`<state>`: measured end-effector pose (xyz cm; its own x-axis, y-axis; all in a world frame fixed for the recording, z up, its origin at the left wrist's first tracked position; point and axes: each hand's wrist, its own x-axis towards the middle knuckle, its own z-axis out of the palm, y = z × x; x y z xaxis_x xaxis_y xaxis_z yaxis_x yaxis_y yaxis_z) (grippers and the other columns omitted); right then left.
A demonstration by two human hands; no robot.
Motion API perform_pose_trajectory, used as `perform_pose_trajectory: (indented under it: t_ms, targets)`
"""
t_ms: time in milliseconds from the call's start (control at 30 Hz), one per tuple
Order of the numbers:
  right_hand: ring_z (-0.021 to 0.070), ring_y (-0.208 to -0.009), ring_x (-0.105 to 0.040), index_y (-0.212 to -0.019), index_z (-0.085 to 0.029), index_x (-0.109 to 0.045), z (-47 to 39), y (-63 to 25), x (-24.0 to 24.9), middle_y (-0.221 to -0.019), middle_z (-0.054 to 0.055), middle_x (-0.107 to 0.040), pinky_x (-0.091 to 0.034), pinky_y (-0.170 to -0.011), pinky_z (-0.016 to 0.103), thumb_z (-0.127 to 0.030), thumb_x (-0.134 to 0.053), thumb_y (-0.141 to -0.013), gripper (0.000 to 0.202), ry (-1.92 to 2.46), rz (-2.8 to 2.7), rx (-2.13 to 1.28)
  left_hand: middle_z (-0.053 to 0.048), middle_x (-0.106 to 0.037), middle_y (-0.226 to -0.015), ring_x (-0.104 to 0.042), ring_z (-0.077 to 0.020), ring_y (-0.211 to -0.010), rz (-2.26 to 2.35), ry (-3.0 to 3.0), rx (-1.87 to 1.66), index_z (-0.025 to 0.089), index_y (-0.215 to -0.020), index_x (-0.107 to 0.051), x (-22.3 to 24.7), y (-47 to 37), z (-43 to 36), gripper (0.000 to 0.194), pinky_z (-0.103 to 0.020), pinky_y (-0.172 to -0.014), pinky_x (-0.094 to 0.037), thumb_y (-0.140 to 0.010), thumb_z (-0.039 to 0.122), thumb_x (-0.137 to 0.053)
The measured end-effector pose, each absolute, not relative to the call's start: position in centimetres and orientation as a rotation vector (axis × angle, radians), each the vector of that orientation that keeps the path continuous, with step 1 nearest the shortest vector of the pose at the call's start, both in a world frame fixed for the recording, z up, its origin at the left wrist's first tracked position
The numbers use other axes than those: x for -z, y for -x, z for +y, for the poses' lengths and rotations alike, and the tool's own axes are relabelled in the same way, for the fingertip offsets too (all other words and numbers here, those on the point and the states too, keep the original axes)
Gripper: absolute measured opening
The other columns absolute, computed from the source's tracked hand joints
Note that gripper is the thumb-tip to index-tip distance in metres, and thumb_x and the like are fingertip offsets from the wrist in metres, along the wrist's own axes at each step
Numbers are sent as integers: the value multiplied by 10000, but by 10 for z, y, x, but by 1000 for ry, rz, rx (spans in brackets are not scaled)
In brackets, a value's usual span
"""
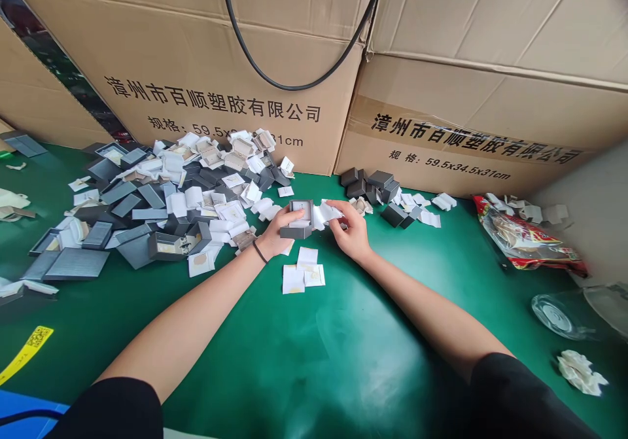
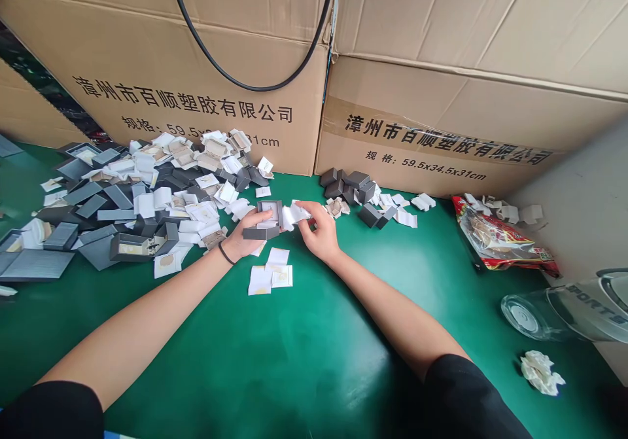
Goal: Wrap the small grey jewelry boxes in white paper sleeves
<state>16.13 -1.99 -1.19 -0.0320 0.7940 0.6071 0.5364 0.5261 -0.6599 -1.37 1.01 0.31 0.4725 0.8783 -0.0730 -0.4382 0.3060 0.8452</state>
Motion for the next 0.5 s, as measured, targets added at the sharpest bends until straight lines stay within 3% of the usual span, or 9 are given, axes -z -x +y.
perform_pose_trajectory:
  t_ms: [267,500]
  targets:
    - [249,-1173,-459,-1197,-220,-482,-19,-161,8,-1266,115,-489,-535,-641,305,-251,-507,-786,413,1097,-1822,-342,-28,-632,-764,-591,-155,-686,619,-826,-997,147,-855,-604,-4,13,12,168,-279,-645,-466,-707,227,-599]
    - [229,-1170,-468,-1183,-217,-495,-20,-162,9,-1279,107,-489,-514,-739,327,-250,-438,-848,341,1117,-1794,-342,-26,-637,-764,-596,-138,-695,571,-778,-998,145,-834,-632,1,16,14,142,-268,-663,-467,-728,235,-600]
